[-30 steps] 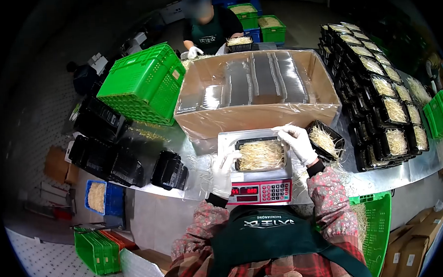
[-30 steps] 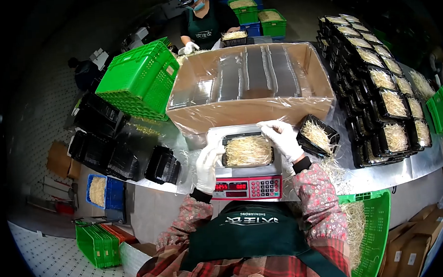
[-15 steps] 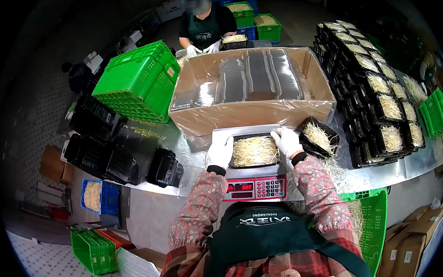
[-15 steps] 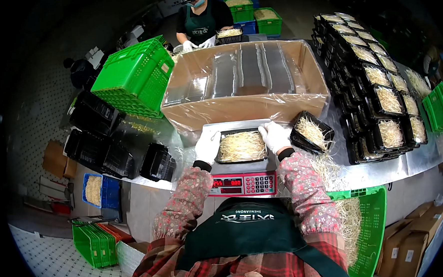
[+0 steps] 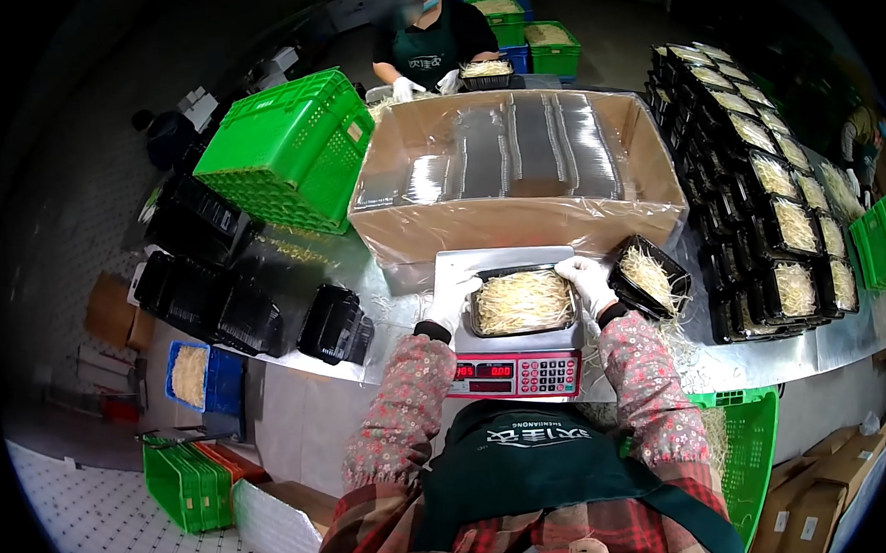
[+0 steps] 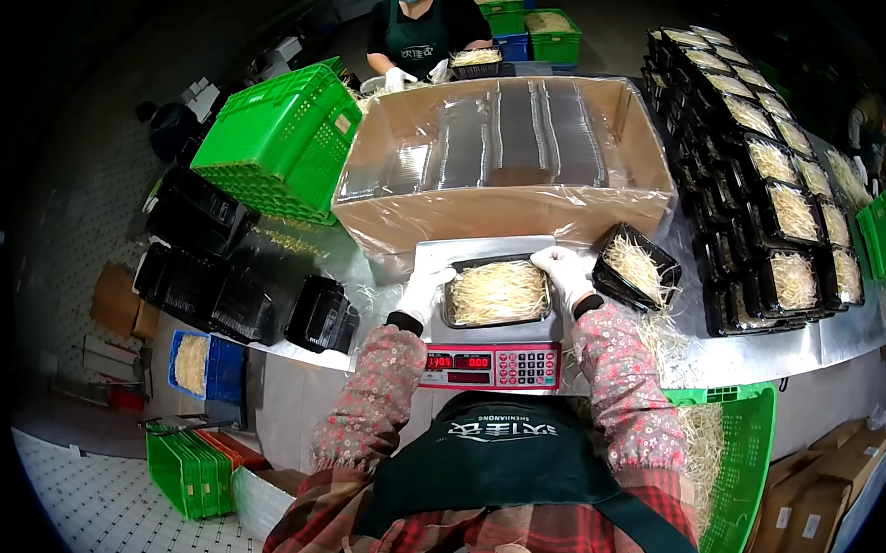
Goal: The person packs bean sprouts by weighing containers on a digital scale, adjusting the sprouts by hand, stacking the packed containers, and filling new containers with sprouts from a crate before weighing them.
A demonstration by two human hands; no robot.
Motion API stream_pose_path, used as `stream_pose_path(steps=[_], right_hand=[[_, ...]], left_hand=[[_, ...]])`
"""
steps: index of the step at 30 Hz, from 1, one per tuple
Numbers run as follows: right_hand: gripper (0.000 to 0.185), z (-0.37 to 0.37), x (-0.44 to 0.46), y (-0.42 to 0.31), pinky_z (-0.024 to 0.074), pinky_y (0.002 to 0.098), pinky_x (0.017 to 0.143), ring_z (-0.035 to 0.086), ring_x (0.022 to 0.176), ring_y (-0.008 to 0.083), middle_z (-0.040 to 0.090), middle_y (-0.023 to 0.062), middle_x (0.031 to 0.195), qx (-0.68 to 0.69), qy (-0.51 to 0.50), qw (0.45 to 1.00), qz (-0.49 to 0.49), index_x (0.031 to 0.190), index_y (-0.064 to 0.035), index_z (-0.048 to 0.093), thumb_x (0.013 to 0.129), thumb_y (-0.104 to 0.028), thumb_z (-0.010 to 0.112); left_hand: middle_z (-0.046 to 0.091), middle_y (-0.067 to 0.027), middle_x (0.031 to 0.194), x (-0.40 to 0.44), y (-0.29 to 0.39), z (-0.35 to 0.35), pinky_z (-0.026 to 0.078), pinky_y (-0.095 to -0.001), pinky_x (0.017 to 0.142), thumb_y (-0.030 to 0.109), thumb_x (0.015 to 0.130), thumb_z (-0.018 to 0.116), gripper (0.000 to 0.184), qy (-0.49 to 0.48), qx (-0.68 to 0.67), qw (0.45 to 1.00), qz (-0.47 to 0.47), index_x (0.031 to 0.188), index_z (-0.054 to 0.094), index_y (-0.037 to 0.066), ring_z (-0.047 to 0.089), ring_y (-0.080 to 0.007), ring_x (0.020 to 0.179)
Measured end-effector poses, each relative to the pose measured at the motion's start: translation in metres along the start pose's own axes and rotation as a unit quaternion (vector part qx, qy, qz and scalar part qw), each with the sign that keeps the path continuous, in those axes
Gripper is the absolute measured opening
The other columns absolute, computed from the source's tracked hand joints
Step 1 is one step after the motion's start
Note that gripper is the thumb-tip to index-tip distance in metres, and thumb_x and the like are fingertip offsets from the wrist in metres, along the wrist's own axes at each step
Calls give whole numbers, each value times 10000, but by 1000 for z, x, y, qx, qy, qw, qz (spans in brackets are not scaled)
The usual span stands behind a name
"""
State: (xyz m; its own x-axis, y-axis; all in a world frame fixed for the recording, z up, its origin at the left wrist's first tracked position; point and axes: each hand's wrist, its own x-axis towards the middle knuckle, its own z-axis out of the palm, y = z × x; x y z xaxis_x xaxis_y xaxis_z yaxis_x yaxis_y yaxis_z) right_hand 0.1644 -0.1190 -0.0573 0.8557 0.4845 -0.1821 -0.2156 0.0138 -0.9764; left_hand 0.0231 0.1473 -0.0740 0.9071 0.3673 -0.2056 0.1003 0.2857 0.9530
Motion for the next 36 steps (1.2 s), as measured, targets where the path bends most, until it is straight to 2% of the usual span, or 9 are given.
stream_pose_path(steps=[6,8,9,12,15,19,23,28,36], right_hand=[[95,2,3,16,490,258,746,590,770,83,667,-7,810,67,10,998,-15,849,-40,686,860,-132,707],[199,-3,14,35,472,239,721,569,748,64,663,-15,814,32,32,999,-14,906,-42,696,896,-240,711],[250,-6,4,25,469,244,665,554,708,65,650,-16,792,25,12,1000,-3,943,-47,687,915,-295,692],[356,-16,-44,-29,447,266,414,546,530,126,609,36,769,111,2,988,112,1066,-63,573,964,-401,615],[385,-36,-77,-28,560,308,483,678,648,180,644,84,832,26,-79,984,155,1065,-57,521,943,-401,645],[215,-17,-102,-8,594,335,543,705,695,236,680,138,842,156,-112,969,154,1001,-58,515,928,-169,683],[97,-9,-101,-7,598,357,550,701,653,241,685,149,800,232,-74,958,154,938,-40,601,894,-63,685],[102,-9,-100,-1,594,359,542,693,638,231,688,146,796,237,-83,956,155,927,-42,594,888,-54,688],[127,-6,-91,23,581,341,513,681,608,219,676,138,761,288,-59,951,94,907,-48,575,869,-16,692]], left_hand=[[651,-47,1067,-8,-2,16,526,-272,818,-1,821,662,387,26,-88,990,109,1198,575,3,629,-143,908],[668,-20,989,-17,8,20,515,-249,771,51,830,698,315,60,8,994,94,1138,636,34,627,-120,871],[672,5,929,-32,25,26,503,-240,722,114,855,715,244,82,16,997,1,1089,677,56,619,-86,815],[656,-14,982,-69,48,30,552,-246,627,228,924,684,312,57,21,995,-80,1160,621,34,633,-89,776],[640,-88,1036,-111,50,30,591,-288,602,242,912,706,375,38,18,988,-146,1143,568,-20,669,-158,790],[626,-123,919,-138,36,41,617,-456,743,86,947,614,80,13,-128,973,-191,953,560,28,692,-322,899],[613,-179,986,-124,20,40,600,-520,777,112,942,614,139,32,-188,968,-162,1018,546,18,666,-391,985],[604,-206,1031,-117,38,45,614,-485,714,238,943,646,331,70,-116,975,-178,1108,520,-18,671,-340,916],[639,-171,827,-97,9,30,618,-438,623,117,921,634,174,74,-128,979,-140,973,547,-24,682,-278,677]])
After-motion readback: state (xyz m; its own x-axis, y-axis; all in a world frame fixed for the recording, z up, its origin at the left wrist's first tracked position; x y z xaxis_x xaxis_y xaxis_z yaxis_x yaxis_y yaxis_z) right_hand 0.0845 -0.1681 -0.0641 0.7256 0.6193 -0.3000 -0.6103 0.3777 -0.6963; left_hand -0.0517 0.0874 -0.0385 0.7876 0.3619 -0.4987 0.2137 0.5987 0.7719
